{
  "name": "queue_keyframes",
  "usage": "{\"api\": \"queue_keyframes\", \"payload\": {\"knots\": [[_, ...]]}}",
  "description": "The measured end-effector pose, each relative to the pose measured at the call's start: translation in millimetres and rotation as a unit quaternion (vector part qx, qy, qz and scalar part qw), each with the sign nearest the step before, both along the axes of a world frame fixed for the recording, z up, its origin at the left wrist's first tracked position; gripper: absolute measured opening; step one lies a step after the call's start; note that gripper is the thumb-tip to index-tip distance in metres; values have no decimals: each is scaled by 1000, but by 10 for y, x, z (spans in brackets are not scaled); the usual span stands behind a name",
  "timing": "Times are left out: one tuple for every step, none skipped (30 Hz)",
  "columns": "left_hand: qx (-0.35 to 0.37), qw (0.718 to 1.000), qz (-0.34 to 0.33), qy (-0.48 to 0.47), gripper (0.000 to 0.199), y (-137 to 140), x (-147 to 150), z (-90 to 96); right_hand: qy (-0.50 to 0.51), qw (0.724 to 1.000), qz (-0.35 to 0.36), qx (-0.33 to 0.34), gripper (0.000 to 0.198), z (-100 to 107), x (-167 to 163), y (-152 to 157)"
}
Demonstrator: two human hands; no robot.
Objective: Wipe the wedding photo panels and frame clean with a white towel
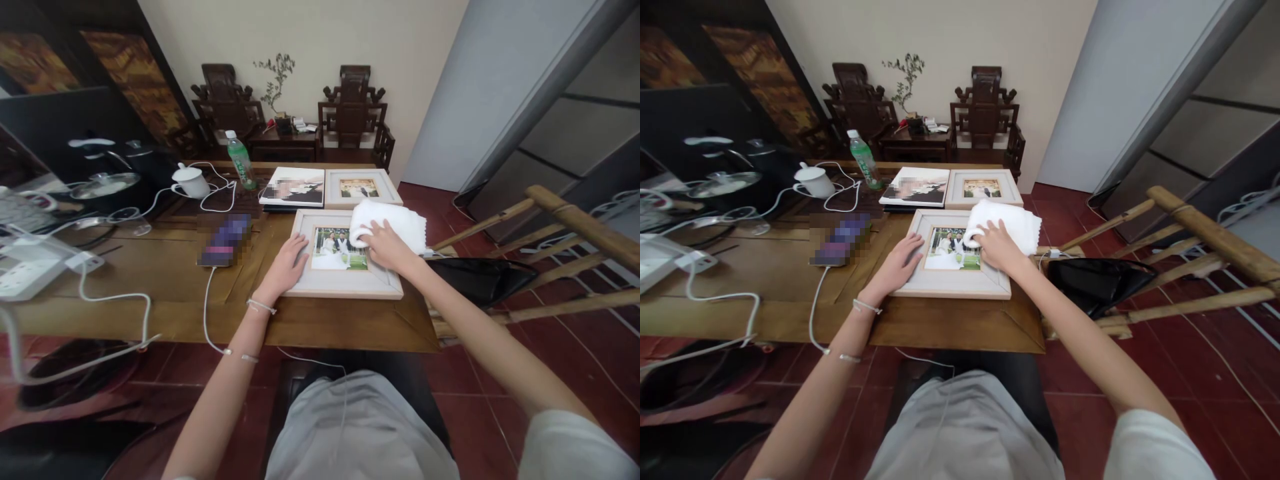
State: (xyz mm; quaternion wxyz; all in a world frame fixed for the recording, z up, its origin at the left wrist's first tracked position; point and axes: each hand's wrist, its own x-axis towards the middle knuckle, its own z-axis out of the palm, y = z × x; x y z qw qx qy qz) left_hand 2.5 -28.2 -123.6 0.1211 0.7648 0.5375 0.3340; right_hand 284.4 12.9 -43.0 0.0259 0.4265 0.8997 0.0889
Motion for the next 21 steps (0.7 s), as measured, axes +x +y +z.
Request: {"api": "queue_keyframes", "payload": {"knots": [[0,1000,0,-2,48,-1,4,-2,-2,1000,5,-4,51,-9,4,-76],[1,1000,1,-3,48,-3,10,-4,-3,1000,9,-10,50,-12,13,-177],[2,1000,2,-3,47,-5,18,-6,-3,1000,11,-21,49,-6,26,-300],[3,1000,5,-4,47,-7,25,-7,-1,999,13,-36,49,12,42,-438],[5,1000,7,-5,47,-9,32,-8,2,999,15,-52,49,42,57,-584],[5,1000,10,-6,47,-10,39,-7,8,997,20,-72,50,84,72,-733],[5,1000,11,-6,48,-11,43,-5,15,996,24,-90,51,133,81,-876],[4,1000,10,-6,48,-12,46,-3,24,993,28,-109,52,185,85,-1006],[3,1000,8,-5,49,-12,45,-1,35,991,37,-127,52,233,80,-1117],[1,1000,5,-2,49,-10,42,1,47,987,48,-143,52,270,68,-1201],[0,1000,3,2,49,-8,37,1,59,984,58,-155,52,291,48,-1255],[-1,1000,0,7,49,-5,29,1,69,982,66,-162,52,294,22,-1275],[-2,1000,-2,12,49,-2,19,-1,77,981,72,-163,53,277,-6,-1259],[-3,1000,-5,17,49,1,8,-3,82,981,72,-161,54,242,-34,-1207],[-5,1000,-9,22,50,4,-2,-6,83,982,65,-156,55,193,-58,-1122],[-6,1000,-12,25,51,6,-12,-10,84,984,56,-149,56,137,-75,-1007],[-7,999,-16,27,51,8,-21,-12,85,985,46,-140,57,80,-86,-869],[-7,999,-19,27,52,8,-28,-14,88,987,33,-127,57,28,-90,-713],[-8,999,-23,27,52,7,-32,-15,95,989,23,-108,58,-15,-89,-548],[-9,999,-25,25,52,6,-35,-14,105,991,12,-85,58,-44,-85,-381],[-10,999,-26,22,51,3,-37,-12,116,991,-2,-63,59,-60,-81,-217]]}}
